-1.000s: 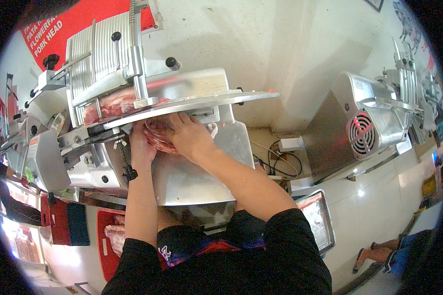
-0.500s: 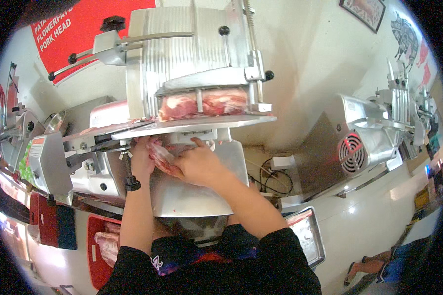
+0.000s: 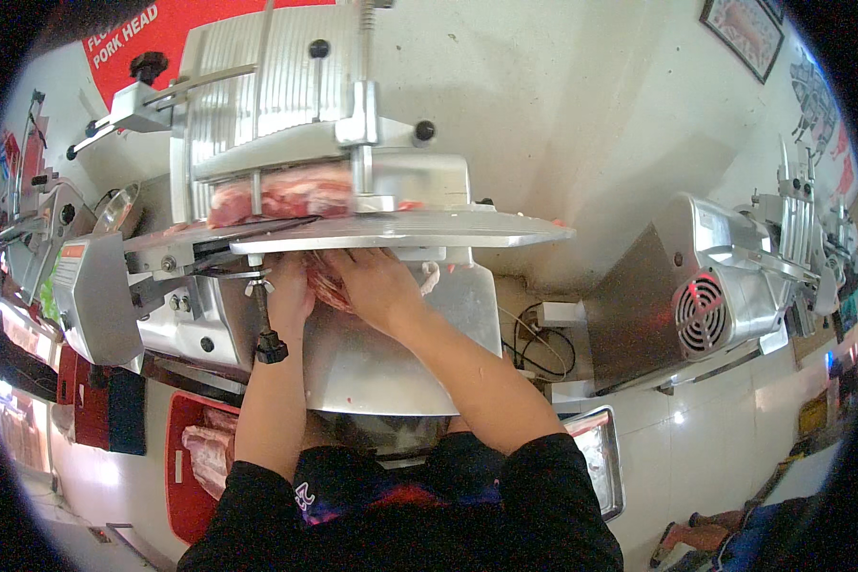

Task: The person operates a meat slicer to cut a large piece of pork into thin slices. They feed the meat through the machine repeatedly, collecting the resulting slices in a metal tray. The task involves handling the raw meat and the slicing equipment to produce a batch of sliced pork.

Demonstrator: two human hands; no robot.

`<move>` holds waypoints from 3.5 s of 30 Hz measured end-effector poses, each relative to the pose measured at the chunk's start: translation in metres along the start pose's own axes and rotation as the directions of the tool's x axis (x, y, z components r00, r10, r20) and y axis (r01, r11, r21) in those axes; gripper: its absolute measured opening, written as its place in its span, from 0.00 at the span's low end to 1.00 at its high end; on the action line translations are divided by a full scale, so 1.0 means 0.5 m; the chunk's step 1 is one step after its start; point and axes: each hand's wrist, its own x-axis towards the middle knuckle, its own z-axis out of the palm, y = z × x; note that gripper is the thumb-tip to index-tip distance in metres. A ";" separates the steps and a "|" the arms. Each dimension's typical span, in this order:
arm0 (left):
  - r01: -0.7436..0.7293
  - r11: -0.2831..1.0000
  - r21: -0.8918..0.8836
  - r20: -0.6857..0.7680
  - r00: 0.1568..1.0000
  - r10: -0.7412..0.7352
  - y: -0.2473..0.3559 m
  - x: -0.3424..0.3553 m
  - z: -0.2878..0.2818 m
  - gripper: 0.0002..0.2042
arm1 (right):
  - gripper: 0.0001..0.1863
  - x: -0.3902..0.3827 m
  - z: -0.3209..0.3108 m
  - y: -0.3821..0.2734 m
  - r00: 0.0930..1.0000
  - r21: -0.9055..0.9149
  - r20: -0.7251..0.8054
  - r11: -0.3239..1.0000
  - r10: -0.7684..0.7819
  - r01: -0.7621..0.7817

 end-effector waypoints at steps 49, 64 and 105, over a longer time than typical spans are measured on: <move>0.186 0.978 -0.095 0.099 0.979 -0.177 0.094 -0.050 0.106 0.22 | 0.23 -0.029 -0.050 -0.015 0.999 -0.086 0.053 0.996 -0.012 0.016; 0.183 0.955 -0.232 0.061 0.983 -0.174 0.091 -0.047 0.084 0.18 | 0.24 -0.043 -0.086 -0.037 0.993 0.033 0.100 0.997 -0.067 0.064; 0.225 0.949 -0.220 0.051 0.974 -0.219 0.087 0.058 0.013 0.23 | 0.22 -0.666 -0.291 0.095 0.699 0.049 -0.661 0.946 0.272 -0.322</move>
